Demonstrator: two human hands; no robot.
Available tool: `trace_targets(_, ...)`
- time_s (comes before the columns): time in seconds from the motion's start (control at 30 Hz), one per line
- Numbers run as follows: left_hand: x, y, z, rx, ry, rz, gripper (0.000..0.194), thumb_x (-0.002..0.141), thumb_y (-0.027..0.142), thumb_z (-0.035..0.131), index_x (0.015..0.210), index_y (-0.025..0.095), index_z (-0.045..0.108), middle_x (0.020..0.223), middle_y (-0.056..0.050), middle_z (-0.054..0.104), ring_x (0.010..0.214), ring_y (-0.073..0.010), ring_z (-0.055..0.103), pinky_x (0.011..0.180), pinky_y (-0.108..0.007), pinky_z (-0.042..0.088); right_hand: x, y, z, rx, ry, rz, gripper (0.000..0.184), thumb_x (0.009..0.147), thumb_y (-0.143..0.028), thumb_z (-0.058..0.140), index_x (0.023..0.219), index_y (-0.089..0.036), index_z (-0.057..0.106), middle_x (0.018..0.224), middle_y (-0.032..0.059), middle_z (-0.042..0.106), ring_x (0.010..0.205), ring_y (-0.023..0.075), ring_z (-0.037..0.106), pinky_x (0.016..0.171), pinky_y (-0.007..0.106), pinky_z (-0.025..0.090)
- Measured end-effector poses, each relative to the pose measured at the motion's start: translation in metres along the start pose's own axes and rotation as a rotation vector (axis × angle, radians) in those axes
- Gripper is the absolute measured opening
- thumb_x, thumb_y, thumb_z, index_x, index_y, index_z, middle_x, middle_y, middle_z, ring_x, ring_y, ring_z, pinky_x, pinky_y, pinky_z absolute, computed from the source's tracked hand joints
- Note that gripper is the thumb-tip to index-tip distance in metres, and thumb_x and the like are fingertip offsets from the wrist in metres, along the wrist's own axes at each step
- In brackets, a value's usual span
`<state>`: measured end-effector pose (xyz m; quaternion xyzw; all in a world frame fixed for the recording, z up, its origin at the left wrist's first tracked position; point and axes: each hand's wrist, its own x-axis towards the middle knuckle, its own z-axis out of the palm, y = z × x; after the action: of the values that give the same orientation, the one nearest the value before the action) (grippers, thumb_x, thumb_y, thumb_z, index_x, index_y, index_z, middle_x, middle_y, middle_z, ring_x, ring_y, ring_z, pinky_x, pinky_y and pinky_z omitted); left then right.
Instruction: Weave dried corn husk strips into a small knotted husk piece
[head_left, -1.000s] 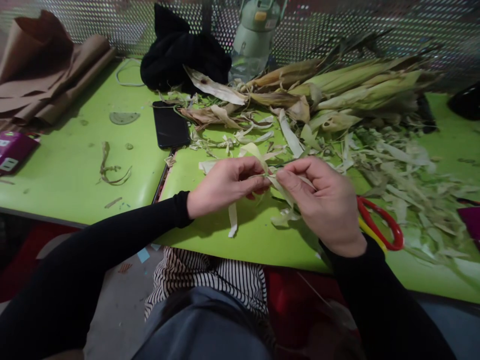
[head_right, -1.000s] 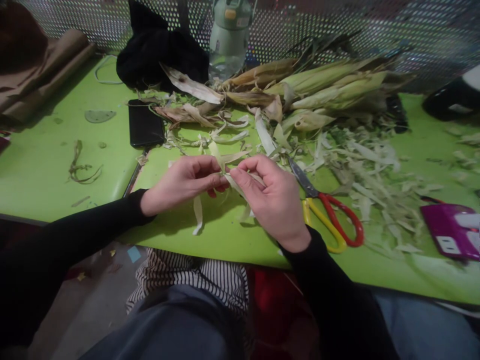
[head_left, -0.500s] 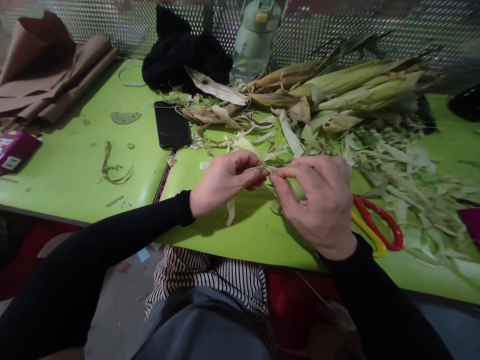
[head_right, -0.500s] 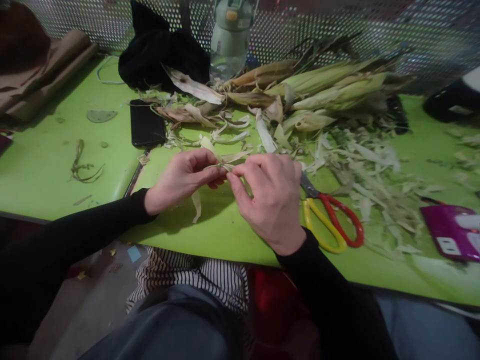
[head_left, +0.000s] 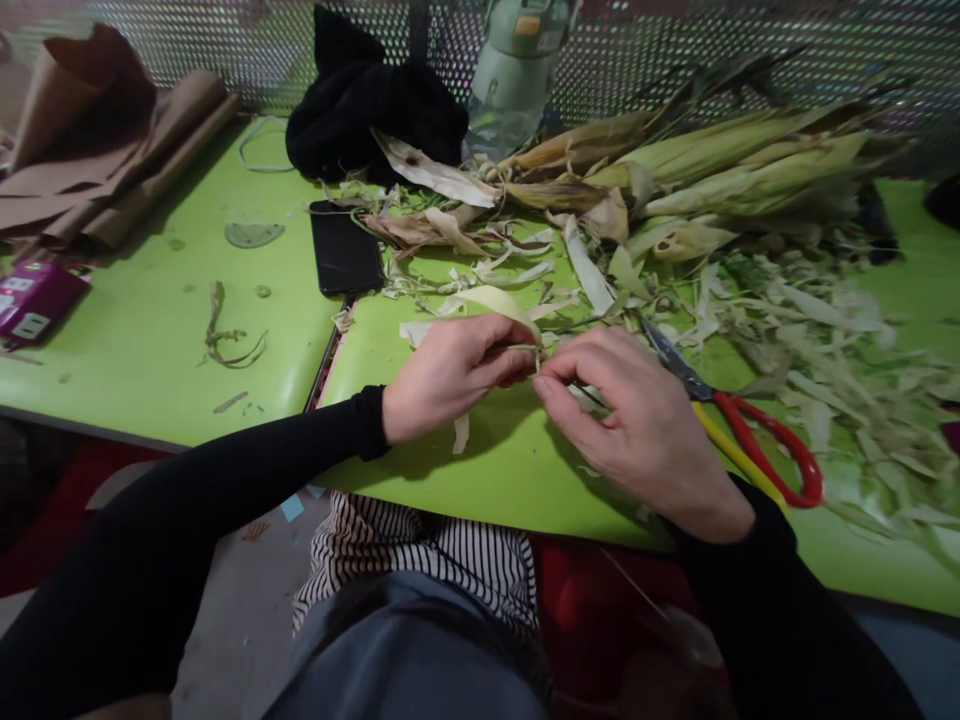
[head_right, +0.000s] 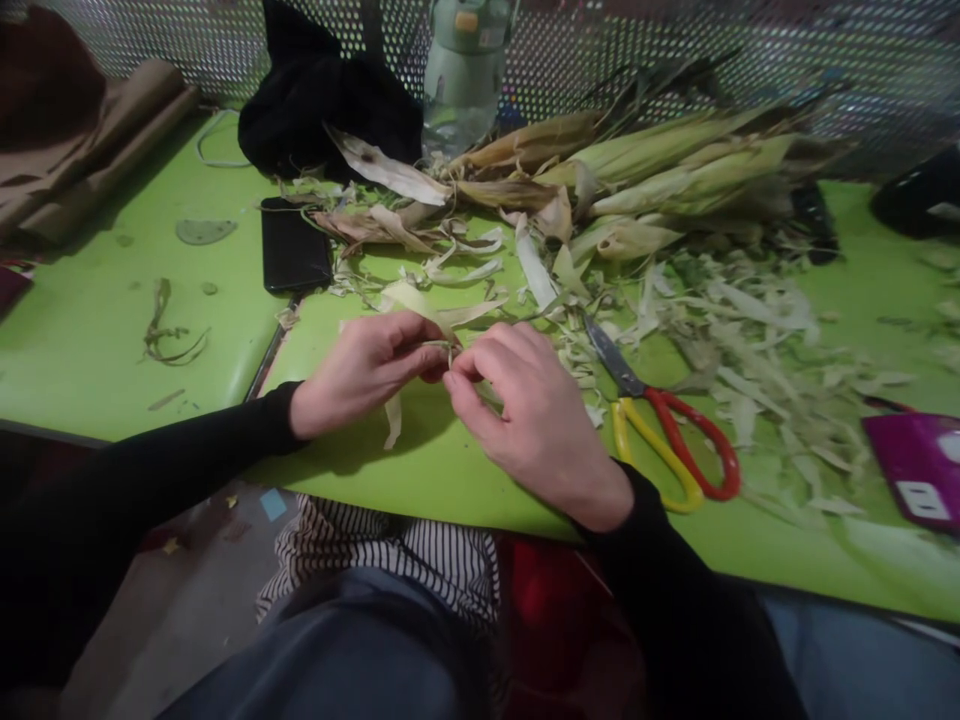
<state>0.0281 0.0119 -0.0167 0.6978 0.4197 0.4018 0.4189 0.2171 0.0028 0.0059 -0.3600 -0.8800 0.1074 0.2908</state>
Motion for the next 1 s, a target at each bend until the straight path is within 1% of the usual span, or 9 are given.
trace_targets(0.2,0.0,-0.002,0.002,-0.083,0.008,-0.049,0.009,0.089,0.021,0.061,0.086,0.013,0.065,0.068,0.0,0.065,0.061,-0.0081,0.057,0.061,-0.02,0.047,0.0,0.001,0.001,0.033,-0.015,-0.022,0.017,0.093,-0.023,0.055,0.076,-0.025,0.055,0.076,0.0035,0.062,0.074,0.0219,0.056,0.069,0.038,0.044)
trace_targets(0.3,0.002,-0.003,0.003,-0.214,-0.021,-0.1,0.008,0.087,0.02,0.062,0.09,0.012,0.064,0.072,0.0,0.067,0.063,-0.0076,0.059,0.062,-0.02,0.049,-0.001,0.003,0.004,0.023,0.051,-0.003,0.019,0.093,-0.022,0.057,0.074,-0.025,0.054,0.075,0.0033,0.061,0.073,0.0215,0.057,0.068,0.038,0.045)
trace_targets(0.4,0.003,0.001,0.002,-0.324,-0.058,-0.135,0.013,0.085,0.017,0.062,0.096,0.011,0.064,0.077,-0.002,0.069,0.066,-0.0079,0.062,0.065,-0.02,0.051,-0.001,0.004,0.003,0.029,0.153,0.041,0.018,0.092,-0.027,0.063,0.076,-0.025,0.056,0.076,0.0034,0.061,0.073,0.0212,0.057,0.067,0.037,0.046)
trace_targets(0.5,0.002,0.005,0.0,-0.333,-0.096,-0.16,0.011,0.085,0.017,0.061,0.093,0.011,0.065,0.081,-0.004,0.07,0.072,-0.009,0.063,0.07,-0.021,0.052,0.0,0.006,0.001,0.069,0.242,0.144,0.009,0.094,-0.033,0.063,0.089,-0.026,0.065,0.088,0.0063,0.064,0.076,0.0215,0.058,0.068,0.038,0.048)
trace_targets(0.6,0.001,0.007,0.001,-0.274,-0.13,-0.136,0.013,0.088,0.022,0.059,0.081,0.012,0.064,0.076,-0.003,0.067,0.069,-0.0089,0.059,0.068,-0.022,0.049,0.004,0.009,0.001,0.15,0.188,0.235,0.016,0.095,-0.037,0.062,0.103,-0.026,0.07,0.1,0.0075,0.066,0.084,0.0214,0.061,0.071,0.036,0.05)
trace_targets(0.73,-0.001,0.004,0.005,-0.303,-0.198,-0.144,0.016,0.089,0.021,0.06,0.077,0.012,0.064,0.073,-0.001,0.065,0.068,-0.0079,0.057,0.068,-0.021,0.048,0.008,0.011,0.007,0.461,0.074,0.371,0.011,0.087,-0.035,0.072,0.088,-0.024,0.07,0.086,0.0017,0.067,0.075,0.0169,0.062,0.064,0.031,0.05)
trace_targets(0.87,-0.002,0.001,0.008,-0.523,-0.244,-0.269,0.011,0.088,0.018,0.065,0.081,0.011,0.068,0.079,-0.003,0.07,0.072,-0.0079,0.063,0.074,-0.022,0.053,0.008,0.013,0.017,0.763,0.103,0.495,0.012,0.084,-0.032,0.073,0.082,-0.022,0.065,0.077,-0.0025,0.064,0.066,0.0127,0.058,0.06,0.028,0.049)
trace_targets(0.93,-0.003,0.001,0.009,-0.626,-0.25,-0.327,0.008,0.087,0.017,0.068,0.082,0.01,0.069,0.079,-0.003,0.071,0.073,-0.0075,0.065,0.077,-0.022,0.055,0.008,0.013,0.019,0.797,0.096,0.501,0.014,0.084,-0.033,0.072,0.081,-0.022,0.065,0.077,-0.0022,0.064,0.066,0.0127,0.058,0.06,0.028,0.049)
trace_targets(1.0,-0.003,0.001,0.01,-0.709,-0.254,-0.381,0.009,0.087,0.017,0.069,0.082,0.01,0.069,0.079,-0.003,0.072,0.073,-0.0078,0.067,0.078,-0.023,0.056,0.006,0.012,0.017,0.72,0.102,0.48,0.013,0.087,-0.035,0.07,0.086,-0.022,0.065,0.08,-0.0007,0.066,0.068,0.014,0.059,0.062,0.03,0.05)
